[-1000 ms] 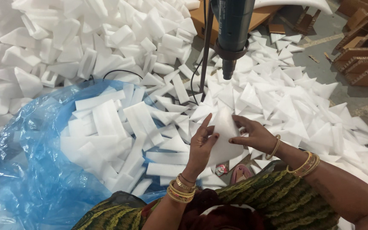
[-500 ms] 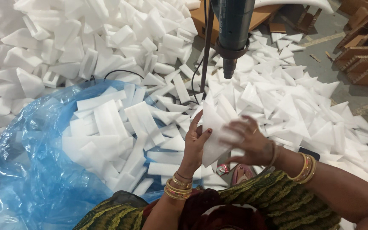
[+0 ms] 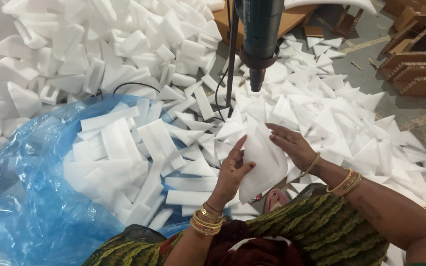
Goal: The person sits on the floor surrounded by piles of white foam pieces and uses a heat gun to process individual pieces. They pick up a foam piece, hold it under the heat gun nozzle, and then place it back into the pile, repeating this cycle continuously.
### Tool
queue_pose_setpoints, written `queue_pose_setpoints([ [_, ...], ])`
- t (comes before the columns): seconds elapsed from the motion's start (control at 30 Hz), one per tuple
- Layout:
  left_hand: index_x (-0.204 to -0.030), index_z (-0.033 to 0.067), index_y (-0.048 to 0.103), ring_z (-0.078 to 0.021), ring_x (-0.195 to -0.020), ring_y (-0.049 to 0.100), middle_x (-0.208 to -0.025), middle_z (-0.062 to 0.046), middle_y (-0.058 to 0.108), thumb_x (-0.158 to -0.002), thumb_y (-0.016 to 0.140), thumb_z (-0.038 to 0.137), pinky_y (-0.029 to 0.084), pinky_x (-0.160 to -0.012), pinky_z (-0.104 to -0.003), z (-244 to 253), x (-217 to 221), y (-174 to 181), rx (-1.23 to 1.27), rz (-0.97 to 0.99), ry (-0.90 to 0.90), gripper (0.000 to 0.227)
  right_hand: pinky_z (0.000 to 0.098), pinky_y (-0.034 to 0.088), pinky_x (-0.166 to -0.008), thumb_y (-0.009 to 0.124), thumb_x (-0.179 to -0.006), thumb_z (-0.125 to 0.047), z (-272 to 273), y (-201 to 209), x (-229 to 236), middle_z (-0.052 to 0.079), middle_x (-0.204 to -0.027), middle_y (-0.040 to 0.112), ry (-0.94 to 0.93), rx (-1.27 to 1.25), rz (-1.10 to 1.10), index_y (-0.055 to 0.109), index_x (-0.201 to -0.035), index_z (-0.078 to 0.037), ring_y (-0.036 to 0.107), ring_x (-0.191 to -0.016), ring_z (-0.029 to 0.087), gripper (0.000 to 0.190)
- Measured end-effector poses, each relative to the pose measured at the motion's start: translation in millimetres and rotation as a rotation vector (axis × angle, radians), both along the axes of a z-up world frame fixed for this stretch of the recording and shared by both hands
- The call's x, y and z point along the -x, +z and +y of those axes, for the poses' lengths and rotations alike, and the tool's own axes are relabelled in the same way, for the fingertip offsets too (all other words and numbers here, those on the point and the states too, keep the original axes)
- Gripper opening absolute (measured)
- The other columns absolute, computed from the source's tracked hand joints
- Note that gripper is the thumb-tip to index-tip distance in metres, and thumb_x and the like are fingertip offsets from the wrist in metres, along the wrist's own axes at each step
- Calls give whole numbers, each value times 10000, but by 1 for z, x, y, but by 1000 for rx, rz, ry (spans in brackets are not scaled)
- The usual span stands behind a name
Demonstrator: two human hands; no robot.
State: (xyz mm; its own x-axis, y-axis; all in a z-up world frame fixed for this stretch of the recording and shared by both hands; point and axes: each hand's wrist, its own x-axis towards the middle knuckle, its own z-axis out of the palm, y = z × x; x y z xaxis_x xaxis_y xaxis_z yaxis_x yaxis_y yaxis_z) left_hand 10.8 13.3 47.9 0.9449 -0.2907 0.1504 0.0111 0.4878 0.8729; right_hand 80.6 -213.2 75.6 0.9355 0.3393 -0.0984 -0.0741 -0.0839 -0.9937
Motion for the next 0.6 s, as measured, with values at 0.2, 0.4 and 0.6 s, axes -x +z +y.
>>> queue_pose_setpoints([
  [0.2, -1649, 109, 305, -145, -1176, 601, -1342, -96, 624, -932, 623, -73, 483, -1050, -303, -6, -5, -18, 80, 40, -115, 805, 319, 554, -946, 551, -1012, -178, -1, -15, -5, 131, -1345, 646, 23, -167, 132, 488, -1487, 13, 655, -1123, 181, 516],
  [0.4, -1637, 112, 311, -155, -1197, 617, -1355, -111, 633, -915, 636, -83, 495, -1059, -311, -11, -12, -31, 136, 93, -139, 815, 346, 580, -902, 554, -984, -143, -3, -29, -16, 168, -1320, 645, 9, -266, 239, 471, -1483, 26, 685, -1075, 226, 533],
  [0.6, -1647, 138, 329, -160, -1119, 630, -1300, -122, 650, -908, 635, -68, 511, -969, -302, -9, -39, -37, 53, 173, -161, 826, 371, 556, -968, 582, -963, -174, -5, -38, -39, 188, -1329, 633, -7, -307, 297, 449, -1496, 14, 663, -1127, 254, 580],
])
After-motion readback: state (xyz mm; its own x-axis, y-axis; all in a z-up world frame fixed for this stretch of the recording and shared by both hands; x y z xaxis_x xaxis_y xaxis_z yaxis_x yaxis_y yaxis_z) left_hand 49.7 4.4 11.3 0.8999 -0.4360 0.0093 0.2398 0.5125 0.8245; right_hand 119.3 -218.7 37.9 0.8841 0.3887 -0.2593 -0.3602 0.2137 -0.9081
